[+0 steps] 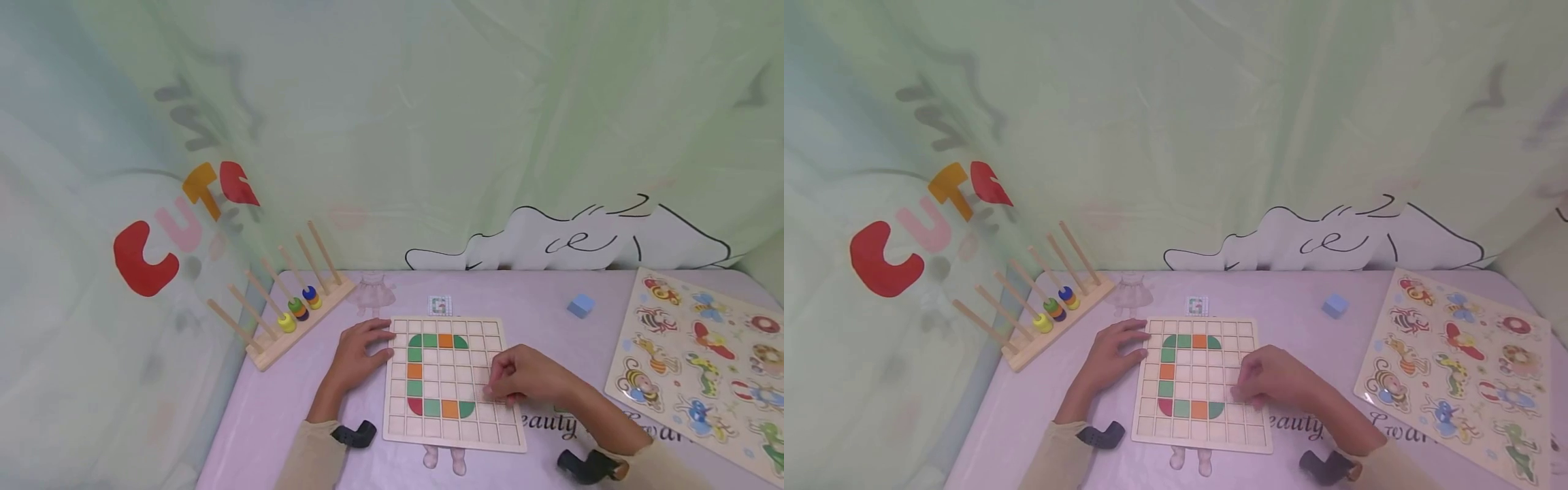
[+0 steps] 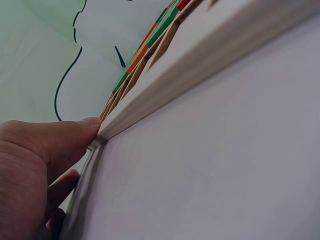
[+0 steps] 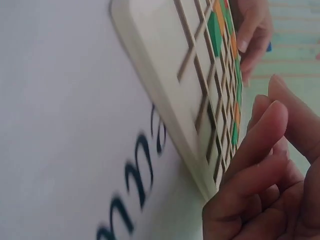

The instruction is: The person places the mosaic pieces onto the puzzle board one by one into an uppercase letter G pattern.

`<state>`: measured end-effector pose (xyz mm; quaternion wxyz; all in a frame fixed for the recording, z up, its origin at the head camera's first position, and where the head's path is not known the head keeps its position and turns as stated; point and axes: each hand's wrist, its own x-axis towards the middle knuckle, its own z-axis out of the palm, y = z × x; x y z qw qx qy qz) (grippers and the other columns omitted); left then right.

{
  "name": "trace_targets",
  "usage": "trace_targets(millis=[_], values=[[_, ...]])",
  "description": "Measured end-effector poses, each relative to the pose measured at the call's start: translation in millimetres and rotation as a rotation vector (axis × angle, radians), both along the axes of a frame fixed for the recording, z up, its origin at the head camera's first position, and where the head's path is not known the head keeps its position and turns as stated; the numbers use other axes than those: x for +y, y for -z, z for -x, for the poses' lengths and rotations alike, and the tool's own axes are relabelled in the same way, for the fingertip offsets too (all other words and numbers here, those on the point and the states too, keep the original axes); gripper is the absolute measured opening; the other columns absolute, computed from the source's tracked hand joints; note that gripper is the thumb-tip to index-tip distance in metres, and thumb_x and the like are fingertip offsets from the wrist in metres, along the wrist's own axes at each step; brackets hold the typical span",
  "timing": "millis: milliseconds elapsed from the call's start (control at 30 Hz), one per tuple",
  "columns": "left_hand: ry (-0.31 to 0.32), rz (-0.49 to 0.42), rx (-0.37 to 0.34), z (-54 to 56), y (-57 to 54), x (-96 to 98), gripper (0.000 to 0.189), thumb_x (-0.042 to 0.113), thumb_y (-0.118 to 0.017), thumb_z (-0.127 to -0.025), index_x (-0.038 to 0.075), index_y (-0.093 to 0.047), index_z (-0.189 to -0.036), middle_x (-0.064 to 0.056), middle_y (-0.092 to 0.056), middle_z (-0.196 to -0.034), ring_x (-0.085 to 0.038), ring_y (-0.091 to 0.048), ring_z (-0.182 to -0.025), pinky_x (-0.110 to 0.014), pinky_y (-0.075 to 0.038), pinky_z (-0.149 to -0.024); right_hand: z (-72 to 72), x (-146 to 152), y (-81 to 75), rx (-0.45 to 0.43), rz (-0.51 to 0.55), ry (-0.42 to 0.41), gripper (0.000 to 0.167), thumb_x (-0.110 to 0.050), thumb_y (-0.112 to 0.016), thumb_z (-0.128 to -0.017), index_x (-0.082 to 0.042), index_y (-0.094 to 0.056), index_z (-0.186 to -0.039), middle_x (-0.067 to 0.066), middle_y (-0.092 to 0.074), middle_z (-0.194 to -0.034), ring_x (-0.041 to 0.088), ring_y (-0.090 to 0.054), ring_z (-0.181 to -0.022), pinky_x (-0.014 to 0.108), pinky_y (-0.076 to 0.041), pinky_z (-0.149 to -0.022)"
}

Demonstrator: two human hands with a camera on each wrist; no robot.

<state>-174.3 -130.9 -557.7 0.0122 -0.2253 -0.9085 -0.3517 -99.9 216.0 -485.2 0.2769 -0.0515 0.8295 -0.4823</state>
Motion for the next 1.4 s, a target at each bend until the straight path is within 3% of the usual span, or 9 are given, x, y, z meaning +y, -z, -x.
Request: trace_targets(millis=[167,433,700,1400], values=[[-0.003,0.012,-0.005,-0.8,-0.1,0.4,0.030,0.031,-0.075,-0.092,0.024,-0.075,-0.121,0.007,-0.061,-0.145,-0.019,-0.050,-0.142,-0.053,-0.033,-0.118,-1.8,26.5,-6.2,0.025,-0.037,0.000,0.024,-0.026,-0.081,-0.086,-0.006,-0.067,-0.088,0.001,-0.058,-0.065,0.014,-0.054,-0.060,0.023,-0.038,-0.050],[-0.004,0.011,0.008,-0.9,0.5,-0.1,0.030,0.030,-0.075,-0.092,0.024,-0.075,-0.121,0.008,-0.061,-0.144,-0.018,-0.050,-0.141,-0.053,-0.033,-0.118,-7.7,61.2,-12.7,0.014,-0.115,0.006,0.023,-0.027,-0.078,-0.089,-0.007,-0.069,-0.094,0.001,-0.057,-0.069,0.016,-0.055,-0.065,0.024,-0.041,-0.053],[-0.006,0.009,0.001,-1.1,0.5,-0.1,0.030,0.031,-0.075,-0.092,0.024,-0.075,-0.121,0.009,-0.061,-0.144,-0.018,-0.049,-0.142,-0.053,-0.033,-0.119,-12.3,82.4,-7.4,0.037,-0.269,0.046,0.023,-0.031,-0.083,-0.085,-0.011,-0.072,-0.092,0.001,-0.062,-0.075,0.017,-0.056,-0.073,0.025,-0.044,-0.061],[-0.010,0.008,-0.014,0.4,1.0,0.1,0.030,0.030,-0.076,-0.091,0.024,-0.076,-0.121,0.009,-0.061,-0.144,-0.017,-0.050,-0.142,-0.052,-0.033,-0.119,-21.3,82.3,2.9,0.053,-0.392,0.097,0.027,-0.024,-0.091,-0.074,-0.013,-0.070,-0.088,0.001,-0.060,-0.075,0.017,-0.056,-0.075,0.026,-0.044,-0.062]])
